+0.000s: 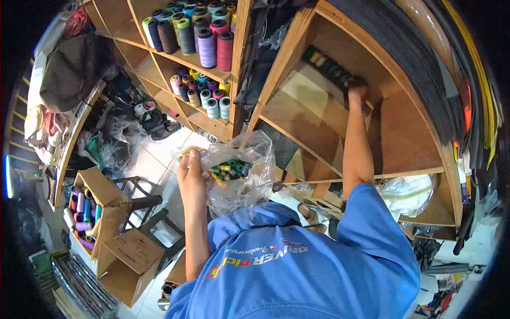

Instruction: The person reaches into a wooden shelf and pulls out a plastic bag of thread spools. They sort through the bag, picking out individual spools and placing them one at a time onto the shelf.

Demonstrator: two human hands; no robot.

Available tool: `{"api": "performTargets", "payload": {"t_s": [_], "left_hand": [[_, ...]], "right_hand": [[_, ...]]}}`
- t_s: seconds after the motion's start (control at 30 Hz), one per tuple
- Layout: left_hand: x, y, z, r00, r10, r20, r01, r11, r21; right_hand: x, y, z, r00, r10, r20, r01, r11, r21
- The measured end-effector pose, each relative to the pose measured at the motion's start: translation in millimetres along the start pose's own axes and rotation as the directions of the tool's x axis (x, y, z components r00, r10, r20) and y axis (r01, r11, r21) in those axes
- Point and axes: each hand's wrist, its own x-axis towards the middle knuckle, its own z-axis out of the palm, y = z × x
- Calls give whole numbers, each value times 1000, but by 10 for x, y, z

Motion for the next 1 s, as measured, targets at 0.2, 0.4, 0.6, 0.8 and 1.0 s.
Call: {"api": "performTargets", "payload": {"t_s": [0.2,0.4,0.6,0.8,1.0], "left_hand": [[42,-4,-127,999,-46,-15,46,999,9],[108,-23,-192,999,3,-44,-2,1000,18],[105,-7,-222,998,-17,-68,20,999,48],[93,-13,-195,998,3,-58,-2,1000,27],[24,63,-171,995,-65,-73,72,993,97]], "right_hand": [[-36,10,-48,996,-84,20,87,971,-224],[185,216,165,983,-112,145,135,978,-158],[-41,146,105,983,-146,-115,141,989,-44],[0,59,-13,983,22,180,19,975,-223],[-701,-476,-520,908,408,92,-359,649,671]]}}
